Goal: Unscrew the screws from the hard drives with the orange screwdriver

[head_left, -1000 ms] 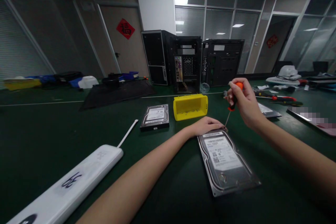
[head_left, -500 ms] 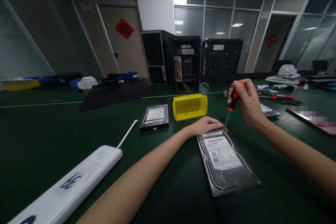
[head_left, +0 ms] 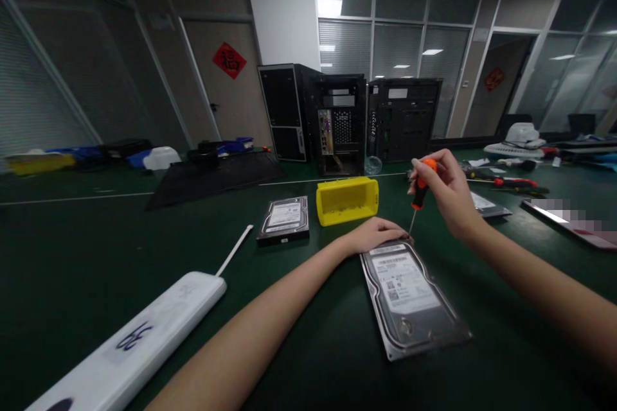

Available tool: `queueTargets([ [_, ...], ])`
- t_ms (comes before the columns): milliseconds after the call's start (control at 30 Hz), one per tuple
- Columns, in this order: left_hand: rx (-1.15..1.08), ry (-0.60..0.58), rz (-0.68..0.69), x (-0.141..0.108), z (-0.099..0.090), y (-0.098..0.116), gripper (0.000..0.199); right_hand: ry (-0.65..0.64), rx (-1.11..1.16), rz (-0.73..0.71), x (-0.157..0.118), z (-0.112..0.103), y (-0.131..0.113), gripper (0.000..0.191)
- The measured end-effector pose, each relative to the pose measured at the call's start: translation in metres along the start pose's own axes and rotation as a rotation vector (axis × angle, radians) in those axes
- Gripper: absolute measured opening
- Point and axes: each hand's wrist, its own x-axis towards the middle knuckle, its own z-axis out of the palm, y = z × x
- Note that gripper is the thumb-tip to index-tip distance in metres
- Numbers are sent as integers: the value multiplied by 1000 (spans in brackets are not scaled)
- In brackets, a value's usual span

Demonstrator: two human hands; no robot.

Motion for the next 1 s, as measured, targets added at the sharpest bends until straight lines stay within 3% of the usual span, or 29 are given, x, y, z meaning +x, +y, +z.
queueTargets([
  [400,-111,138,-27,-6,-13,0,40,21,-32,-5,-11,-4,2,22],
  [467,67,217,-75,-9,-18,3,41,7,-44,1,-11,-3,3,23],
  [567,456,431,-173,-14,-28,6,42,19,-48,18,-10,-5,5,25],
  [700,691,624,-270,-19,-38,6,34,49,-67,32,-11,-13,7,25],
  [800,830,633,-318,-20,-39,4,24,54,-152,10,-13,-20,7,24],
  [1000,1021,528,-436,-8,-42,4,20,13,-392,-110,-17,-26,8,28],
])
